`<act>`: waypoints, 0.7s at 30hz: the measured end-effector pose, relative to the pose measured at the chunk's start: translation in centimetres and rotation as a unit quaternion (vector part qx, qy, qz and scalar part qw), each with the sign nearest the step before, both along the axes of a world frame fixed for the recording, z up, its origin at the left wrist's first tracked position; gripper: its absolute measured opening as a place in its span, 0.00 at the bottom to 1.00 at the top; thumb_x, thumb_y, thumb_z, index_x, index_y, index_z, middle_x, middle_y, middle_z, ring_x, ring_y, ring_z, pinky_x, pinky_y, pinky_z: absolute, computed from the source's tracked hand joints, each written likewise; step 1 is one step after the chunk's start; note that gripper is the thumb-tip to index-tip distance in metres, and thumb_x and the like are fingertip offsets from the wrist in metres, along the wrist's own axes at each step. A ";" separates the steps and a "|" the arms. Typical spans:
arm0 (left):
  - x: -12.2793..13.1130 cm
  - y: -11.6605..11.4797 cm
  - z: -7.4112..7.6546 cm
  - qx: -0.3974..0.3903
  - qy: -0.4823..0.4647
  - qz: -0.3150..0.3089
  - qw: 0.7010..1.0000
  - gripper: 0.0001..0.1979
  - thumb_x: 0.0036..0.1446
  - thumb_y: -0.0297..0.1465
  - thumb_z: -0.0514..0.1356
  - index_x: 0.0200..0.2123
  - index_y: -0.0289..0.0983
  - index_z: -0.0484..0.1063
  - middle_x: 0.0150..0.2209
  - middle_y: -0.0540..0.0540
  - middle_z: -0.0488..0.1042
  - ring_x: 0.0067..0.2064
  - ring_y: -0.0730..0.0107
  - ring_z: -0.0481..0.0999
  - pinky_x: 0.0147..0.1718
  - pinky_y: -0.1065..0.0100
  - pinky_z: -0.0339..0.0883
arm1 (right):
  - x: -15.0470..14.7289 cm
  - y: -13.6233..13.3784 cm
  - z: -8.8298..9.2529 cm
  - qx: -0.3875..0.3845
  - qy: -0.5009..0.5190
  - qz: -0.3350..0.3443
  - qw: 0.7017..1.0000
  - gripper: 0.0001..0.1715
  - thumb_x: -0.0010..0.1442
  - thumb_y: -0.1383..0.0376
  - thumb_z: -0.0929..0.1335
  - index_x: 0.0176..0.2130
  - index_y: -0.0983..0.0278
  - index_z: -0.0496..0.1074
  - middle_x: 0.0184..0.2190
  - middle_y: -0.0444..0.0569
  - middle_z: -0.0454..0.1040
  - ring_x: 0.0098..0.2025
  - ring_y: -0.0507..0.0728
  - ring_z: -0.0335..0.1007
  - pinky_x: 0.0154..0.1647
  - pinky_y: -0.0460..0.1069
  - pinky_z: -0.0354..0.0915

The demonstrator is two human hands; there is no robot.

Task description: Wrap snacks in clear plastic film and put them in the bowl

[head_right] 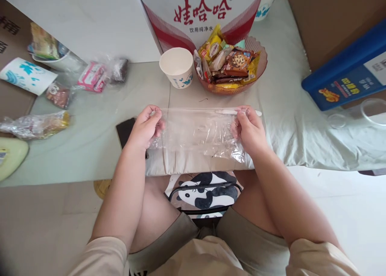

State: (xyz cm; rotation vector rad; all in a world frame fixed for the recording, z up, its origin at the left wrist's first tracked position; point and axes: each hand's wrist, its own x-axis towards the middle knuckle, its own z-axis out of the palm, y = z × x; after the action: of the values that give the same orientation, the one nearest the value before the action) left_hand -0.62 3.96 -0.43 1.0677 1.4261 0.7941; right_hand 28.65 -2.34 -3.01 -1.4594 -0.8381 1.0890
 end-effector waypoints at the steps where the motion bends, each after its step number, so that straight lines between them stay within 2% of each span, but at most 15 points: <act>1: 0.1 0.1 0.0 -0.008 -0.004 0.014 1.000 0.06 0.69 0.35 0.56 0.38 0.42 0.63 0.18 0.58 0.68 0.13 0.81 0.59 0.14 0.77 0.49 | 0.0 0.2 0.0 -0.028 0.035 0.008 0.999 0.23 0.60 0.43 0.72 0.43 0.56 0.68 0.17 0.38 0.67 0.15 0.51 0.60 0.15 0.47 0.56; 3: 0.1 0.4 -0.2 -0.016 -0.019 0.051 0.998 0.07 0.68 0.34 0.56 0.36 0.41 0.63 0.18 0.57 0.68 0.14 0.80 0.61 0.14 0.77 0.50 | 0.2 0.2 -0.1 -0.066 0.073 0.032 0.995 0.28 0.58 0.43 0.73 0.49 0.55 0.67 0.23 0.42 0.74 0.19 0.55 0.69 0.18 0.49 0.63; 5: -0.2 0.7 -0.3 -0.010 -0.030 0.082 0.996 0.07 0.68 0.33 0.57 0.35 0.41 0.64 0.18 0.56 0.68 0.15 0.80 0.62 0.14 0.77 0.49 | 0.3 0.0 -0.1 -0.074 0.065 0.062 0.993 0.36 0.52 0.49 0.78 0.55 0.53 0.65 0.28 0.43 0.78 0.25 0.57 0.75 0.23 0.51 0.69; 7: -0.6 1.0 -0.5 0.006 -0.034 0.101 0.994 0.07 0.67 0.32 0.58 0.34 0.41 0.64 0.18 0.56 0.67 0.15 0.80 0.61 0.13 0.77 0.47 | 0.3 -0.3 -0.1 -0.065 0.026 0.096 0.993 0.48 0.46 0.59 0.81 0.60 0.52 0.61 0.30 0.42 0.78 0.28 0.57 0.77 0.25 0.50 0.71; 9: -1.1 1.1 -0.6 0.020 -0.033 0.108 0.993 0.07 0.66 0.33 0.58 0.34 0.41 0.65 0.18 0.57 0.66 0.15 0.80 0.59 0.13 0.77 0.44 | 0.1 -0.5 0.0 -0.057 -0.016 0.128 0.990 0.52 0.45 0.63 0.80 0.64 0.53 0.58 0.29 0.40 0.77 0.28 0.55 0.76 0.25 0.48 0.70; 14: -1.1 0.9 -0.1 0.020 0.004 0.094 0.995 0.07 0.67 0.34 0.57 0.34 0.41 0.65 0.19 0.56 0.66 0.14 0.81 0.51 0.13 0.75 0.41 | -0.1 -0.5 -0.1 -0.044 -0.064 0.143 0.987 0.41 0.56 0.61 0.74 0.64 0.56 0.60 0.24 0.39 0.75 0.26 0.55 0.75 0.24 0.48 0.69; 17: -0.9 1.0 -0.2 0.020 0.031 0.075 0.997 0.07 0.67 0.33 0.56 0.34 0.41 0.65 0.19 0.56 0.66 0.15 0.80 0.51 0.14 0.74 0.43 | -0.2 -0.4 0.1 -0.057 -0.064 0.141 0.986 0.35 0.60 0.62 0.72 0.63 0.57 0.61 0.24 0.40 0.75 0.24 0.54 0.73 0.24 0.48 0.69; 19: -1.0 1.3 -0.6 0.022 0.059 0.083 0.995 0.03 0.65 0.32 0.58 0.37 0.41 0.66 0.22 0.55 0.69 0.16 0.79 0.55 0.15 0.74 0.49 | -0.2 -0.3 0.3 -0.071 -0.060 0.136 0.986 0.31 0.62 0.62 0.71 0.62 0.57 0.62 0.23 0.39 0.75 0.22 0.53 0.71 0.22 0.48 0.67; 21: -1.3 1.4 -1.3 0.068 0.119 0.119 0.983 0.07 0.60 0.29 0.62 0.41 0.41 0.67 0.30 0.52 0.74 0.21 0.77 0.65 0.20 0.73 0.59 | -0.3 -0.3 0.6 -0.087 -0.051 0.127 0.987 0.29 0.63 0.62 0.70 0.61 0.56 0.62 0.23 0.39 0.74 0.20 0.53 0.70 0.21 0.48 0.66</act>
State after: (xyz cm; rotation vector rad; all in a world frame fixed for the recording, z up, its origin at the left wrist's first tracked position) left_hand -1.92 5.37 -1.72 1.1390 1.7469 0.9711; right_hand 28.38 -2.63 -2.39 -1.5933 -1.0448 1.3136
